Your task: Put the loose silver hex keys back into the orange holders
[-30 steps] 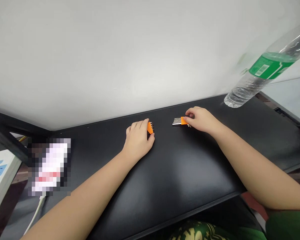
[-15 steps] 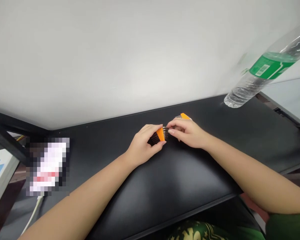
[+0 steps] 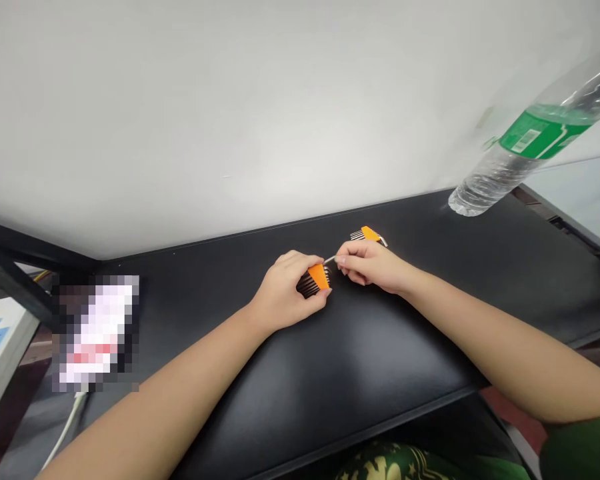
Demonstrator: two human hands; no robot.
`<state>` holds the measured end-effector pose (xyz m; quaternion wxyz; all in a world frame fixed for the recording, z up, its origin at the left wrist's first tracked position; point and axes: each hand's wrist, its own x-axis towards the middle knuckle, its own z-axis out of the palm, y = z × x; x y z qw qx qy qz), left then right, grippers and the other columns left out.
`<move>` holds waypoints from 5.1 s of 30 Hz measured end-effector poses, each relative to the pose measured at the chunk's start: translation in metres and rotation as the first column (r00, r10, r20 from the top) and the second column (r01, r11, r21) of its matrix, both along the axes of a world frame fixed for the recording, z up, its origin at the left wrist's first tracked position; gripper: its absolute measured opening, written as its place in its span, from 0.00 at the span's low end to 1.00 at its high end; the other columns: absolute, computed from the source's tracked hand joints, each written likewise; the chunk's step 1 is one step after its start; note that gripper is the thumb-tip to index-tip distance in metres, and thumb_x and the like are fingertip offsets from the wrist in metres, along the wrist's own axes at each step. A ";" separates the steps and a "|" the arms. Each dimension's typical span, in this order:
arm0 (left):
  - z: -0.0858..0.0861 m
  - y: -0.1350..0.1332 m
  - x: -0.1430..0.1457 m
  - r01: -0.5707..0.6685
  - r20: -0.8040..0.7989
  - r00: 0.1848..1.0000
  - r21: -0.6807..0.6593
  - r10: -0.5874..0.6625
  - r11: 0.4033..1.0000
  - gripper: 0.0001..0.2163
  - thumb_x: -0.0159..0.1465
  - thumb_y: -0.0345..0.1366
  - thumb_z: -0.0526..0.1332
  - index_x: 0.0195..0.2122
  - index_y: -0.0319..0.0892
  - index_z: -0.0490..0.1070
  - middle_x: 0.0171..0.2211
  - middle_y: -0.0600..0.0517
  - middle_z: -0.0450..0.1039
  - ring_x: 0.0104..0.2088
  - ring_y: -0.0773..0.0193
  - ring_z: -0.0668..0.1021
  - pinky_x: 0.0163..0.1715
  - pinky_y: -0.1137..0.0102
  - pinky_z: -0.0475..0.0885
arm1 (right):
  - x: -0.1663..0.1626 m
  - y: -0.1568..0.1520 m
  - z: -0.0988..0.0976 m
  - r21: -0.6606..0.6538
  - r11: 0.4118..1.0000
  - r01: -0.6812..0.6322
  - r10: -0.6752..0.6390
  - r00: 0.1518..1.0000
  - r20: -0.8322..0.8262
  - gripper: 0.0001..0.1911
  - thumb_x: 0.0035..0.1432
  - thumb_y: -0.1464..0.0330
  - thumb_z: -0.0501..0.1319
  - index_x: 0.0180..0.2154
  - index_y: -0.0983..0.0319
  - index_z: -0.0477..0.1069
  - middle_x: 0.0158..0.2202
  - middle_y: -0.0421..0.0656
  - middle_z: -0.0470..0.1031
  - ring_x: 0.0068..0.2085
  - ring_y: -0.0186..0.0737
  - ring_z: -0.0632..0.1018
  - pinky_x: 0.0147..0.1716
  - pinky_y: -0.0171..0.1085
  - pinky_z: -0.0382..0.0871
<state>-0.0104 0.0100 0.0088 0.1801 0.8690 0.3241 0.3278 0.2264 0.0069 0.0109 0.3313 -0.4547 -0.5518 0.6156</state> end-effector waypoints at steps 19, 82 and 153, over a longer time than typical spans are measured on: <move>-0.004 -0.005 0.000 0.050 -0.073 0.996 0.073 -0.045 0.996 0.23 0.62 0.39 0.68 0.58 0.48 0.66 0.46 0.48 0.79 0.45 0.55 0.80 0.51 0.55 0.73 | 0.023 0.008 0.004 0.592 0.780 -0.201 -0.333 0.668 0.666 0.04 0.61 0.67 0.63 0.35 0.60 0.71 0.37 0.44 0.73 0.34 0.39 0.72 0.36 0.40 0.67; -0.002 -0.006 0.006 -0.114 -0.274 0.953 0.072 0.130 0.991 0.19 0.62 0.37 0.64 0.53 0.46 0.65 0.44 0.49 0.79 0.48 0.54 0.79 0.64 0.49 0.61 | -0.003 -0.007 -0.001 0.467 0.879 -0.097 -0.048 0.956 0.289 0.07 0.55 0.75 0.60 0.36 0.60 0.72 0.30 0.37 0.70 0.29 0.34 0.70 0.30 0.35 0.66; -0.001 -0.002 0.005 -0.255 -0.296 0.924 -0.001 0.243 0.967 0.21 0.60 0.42 0.66 0.54 0.48 0.66 0.48 0.48 0.80 0.53 0.51 0.78 0.67 0.45 0.57 | 0.020 -0.011 0.017 0.523 0.787 -0.326 -0.267 0.584 0.767 0.18 0.56 0.65 0.66 0.49 0.60 0.73 0.51 0.50 0.73 0.45 0.48 0.76 0.42 0.43 0.71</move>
